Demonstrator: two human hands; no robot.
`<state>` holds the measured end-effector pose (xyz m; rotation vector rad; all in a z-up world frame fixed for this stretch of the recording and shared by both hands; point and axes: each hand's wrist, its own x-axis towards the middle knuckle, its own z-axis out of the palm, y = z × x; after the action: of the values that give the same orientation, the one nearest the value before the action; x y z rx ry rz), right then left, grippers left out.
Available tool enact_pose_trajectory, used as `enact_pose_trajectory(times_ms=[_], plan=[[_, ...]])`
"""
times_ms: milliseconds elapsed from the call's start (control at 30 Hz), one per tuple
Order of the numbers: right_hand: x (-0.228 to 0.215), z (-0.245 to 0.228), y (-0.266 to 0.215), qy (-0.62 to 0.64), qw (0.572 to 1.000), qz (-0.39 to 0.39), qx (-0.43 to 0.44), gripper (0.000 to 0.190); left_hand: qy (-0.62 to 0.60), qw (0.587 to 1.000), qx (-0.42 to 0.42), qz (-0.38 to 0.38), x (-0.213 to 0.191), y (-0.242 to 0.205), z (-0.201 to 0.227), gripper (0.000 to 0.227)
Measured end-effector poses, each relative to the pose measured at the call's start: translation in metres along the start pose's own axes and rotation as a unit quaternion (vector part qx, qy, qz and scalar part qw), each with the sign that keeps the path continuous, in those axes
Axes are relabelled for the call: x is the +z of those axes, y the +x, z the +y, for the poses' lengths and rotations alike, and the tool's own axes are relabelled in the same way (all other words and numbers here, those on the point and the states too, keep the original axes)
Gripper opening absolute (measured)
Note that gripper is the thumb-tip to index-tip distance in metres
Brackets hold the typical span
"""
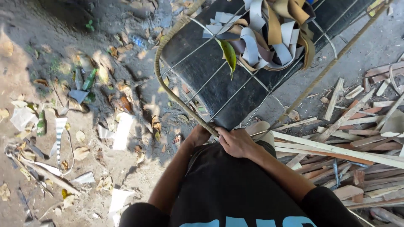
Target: Wrapping a furniture frame with thin binding material to secure components or provide a finished edge.
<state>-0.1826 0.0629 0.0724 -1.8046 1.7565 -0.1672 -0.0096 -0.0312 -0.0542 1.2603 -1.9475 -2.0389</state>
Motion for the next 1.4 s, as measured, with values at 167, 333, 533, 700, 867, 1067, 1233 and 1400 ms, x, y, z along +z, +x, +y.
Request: enact_pose_trajectory(times_ms=[167,333,533,700,867,1067,1233,1400], plan=[[-0.027,-0.021,0.0,-0.018,0.997,-0.066,0.03,0.063,0.018,1.0,0.012,0.018,0.002,0.021,-0.019,0.031],[0.011,0.005,0.006,-0.054,0.992,-0.101,0.044,0.07,0.029,0.997,0.017,0.066,0.004,0.031,-0.038,0.03],[0.024,0.002,0.014,-0.183,0.981,-0.049,0.032,0.043,0.061,0.996,-0.008,0.072,0.005,0.021,-0.012,0.022],[0.018,-0.009,0.014,-0.258,0.966,-0.005,-0.014,0.022,-0.118,0.99,0.025,0.067,0.016,0.011,0.002,0.027],[0.025,-0.01,0.019,-0.273,0.962,-0.014,0.011,0.015,-0.181,0.982,-0.022,0.053,0.027,-0.012,-0.001,0.038],[0.015,-0.014,0.002,-0.204,0.978,0.048,-0.009,0.017,-0.154,0.977,-0.129,0.077,0.005,-0.052,0.044,0.048],[0.018,-0.006,-0.004,-0.188,0.972,0.12,-0.067,0.024,-0.02,0.984,-0.162,0.064,0.007,-0.031,0.057,0.059],[0.03,0.006,-0.015,-0.06,0.989,0.129,-0.049,0.02,0.027,0.983,-0.176,0.037,0.009,-0.025,0.057,0.053]])
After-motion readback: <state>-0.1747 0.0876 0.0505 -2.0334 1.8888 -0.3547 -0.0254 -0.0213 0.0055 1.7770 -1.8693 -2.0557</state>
